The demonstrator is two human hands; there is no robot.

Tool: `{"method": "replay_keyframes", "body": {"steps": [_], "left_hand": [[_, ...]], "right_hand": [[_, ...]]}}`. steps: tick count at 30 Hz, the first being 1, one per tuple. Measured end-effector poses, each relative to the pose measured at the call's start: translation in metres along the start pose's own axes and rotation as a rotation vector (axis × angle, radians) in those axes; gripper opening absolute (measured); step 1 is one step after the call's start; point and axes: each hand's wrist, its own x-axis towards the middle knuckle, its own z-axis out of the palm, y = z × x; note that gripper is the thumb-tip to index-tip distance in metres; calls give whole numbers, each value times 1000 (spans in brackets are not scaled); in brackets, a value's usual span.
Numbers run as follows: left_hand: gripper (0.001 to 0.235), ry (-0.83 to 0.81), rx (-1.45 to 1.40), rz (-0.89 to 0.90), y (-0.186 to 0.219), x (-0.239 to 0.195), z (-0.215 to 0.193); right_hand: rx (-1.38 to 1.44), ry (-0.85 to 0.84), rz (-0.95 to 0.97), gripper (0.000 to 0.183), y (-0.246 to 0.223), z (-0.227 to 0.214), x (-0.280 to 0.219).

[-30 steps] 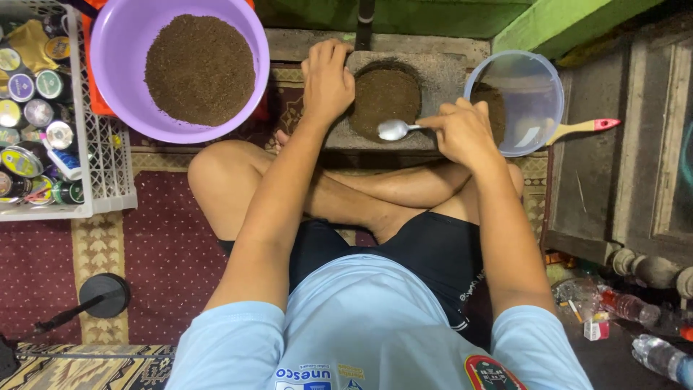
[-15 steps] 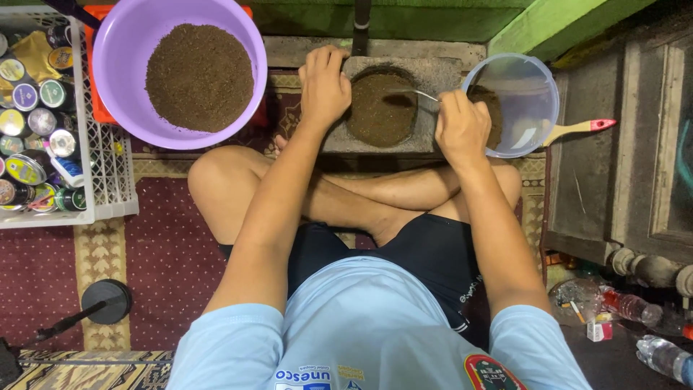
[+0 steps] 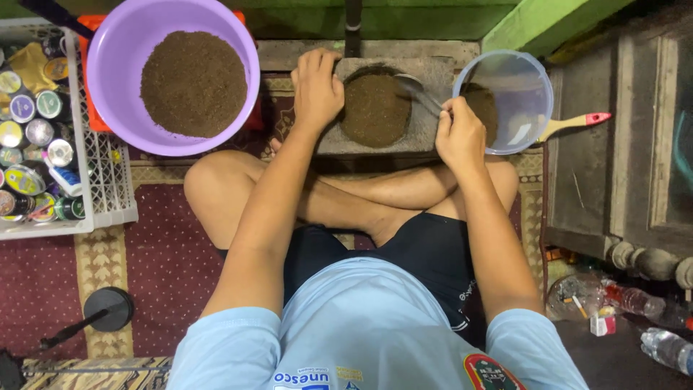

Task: Scooping brown powder from a stone mortar into a plastic container using a spoon and hands.

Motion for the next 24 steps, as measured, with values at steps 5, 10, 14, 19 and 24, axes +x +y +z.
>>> {"method": "replay_keyframes", "body": {"steps": [5, 10, 14, 19, 24], "left_hand": [[34, 33, -2, 20, 1, -1, 1], [30, 57, 0, 3, 2, 10, 10], [22, 92, -56, -231, 27, 42, 39], [30, -134, -196, 53, 108, 74, 91], [53, -549, 187, 18, 171, 91, 141]], "right_hand": [[157, 97, 111, 9, 14, 7, -20], [186, 228, 181, 24, 49, -21, -31], [38, 372, 319, 28, 109, -48, -34], [-62, 381, 570, 44, 199, -41, -33], [134, 408, 546, 18, 246, -4, -28]]}}
